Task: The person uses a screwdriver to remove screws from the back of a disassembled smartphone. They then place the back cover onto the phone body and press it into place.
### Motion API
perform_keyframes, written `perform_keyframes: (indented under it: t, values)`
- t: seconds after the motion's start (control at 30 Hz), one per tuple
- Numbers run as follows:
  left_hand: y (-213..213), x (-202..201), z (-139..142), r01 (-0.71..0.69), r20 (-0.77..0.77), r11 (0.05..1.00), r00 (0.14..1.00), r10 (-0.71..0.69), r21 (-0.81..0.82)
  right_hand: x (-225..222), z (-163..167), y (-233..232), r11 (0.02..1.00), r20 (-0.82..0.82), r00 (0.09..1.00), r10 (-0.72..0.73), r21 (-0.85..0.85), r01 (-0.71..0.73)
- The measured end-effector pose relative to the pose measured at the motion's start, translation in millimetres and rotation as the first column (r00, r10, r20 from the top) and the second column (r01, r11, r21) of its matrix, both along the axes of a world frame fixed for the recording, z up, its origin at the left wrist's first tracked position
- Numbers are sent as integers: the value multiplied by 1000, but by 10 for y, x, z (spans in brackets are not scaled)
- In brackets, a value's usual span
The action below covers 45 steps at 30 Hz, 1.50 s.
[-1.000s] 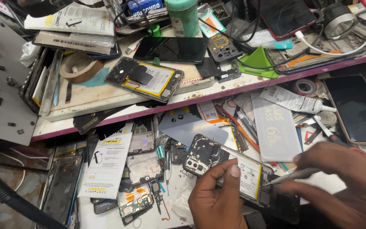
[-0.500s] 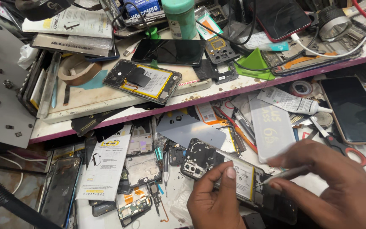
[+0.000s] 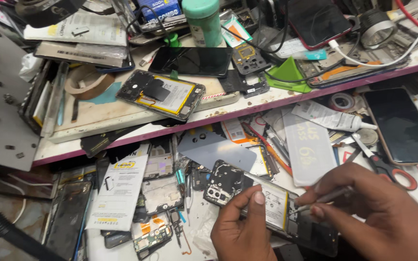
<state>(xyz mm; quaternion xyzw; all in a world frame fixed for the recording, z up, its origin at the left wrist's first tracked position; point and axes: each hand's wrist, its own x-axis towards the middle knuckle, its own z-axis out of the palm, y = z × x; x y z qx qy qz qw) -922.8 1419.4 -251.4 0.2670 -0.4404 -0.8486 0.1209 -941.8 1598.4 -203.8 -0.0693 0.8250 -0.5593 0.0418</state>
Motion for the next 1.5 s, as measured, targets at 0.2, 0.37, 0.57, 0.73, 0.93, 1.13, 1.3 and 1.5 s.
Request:
perform_keyframes:
  t: [0.2,0.37,0.57,0.73,0.93,1.13,1.3,1.5]
  values:
    - [54,11,50,-31,-47,999,998,33,34,37,-9,104,964,-157,978,139,-204,-169]
    - [16,91,76,-16,38,1000,999,16,3,133,-91,98,999,-241,969,43,-9,-47]
    - [34,80,109,22,49,998,999,-24,51,106,-116,102,974,-62,991,-122,187,131]
    - [35,-16,155,-20,57,997,998,16,69,34,7,41,998,6,999,35,-58,-35]
    - [15,27,244,-10,86,999,996,7,36,83,238,-77,875,20,975,-221,446,189]
    - [-237,177,152,-30,0,1000,1000,30,-3,225,190,-231,974,-250,960,126,-154,-168]
    - [-474,165,170,-53,77,979,996,39,195,245,-36,-493,978,-246,966,-78,168,122]
    - [-503,85,356,-75,83,995,994,70,60,259,9,-475,991,-406,913,-32,109,83]
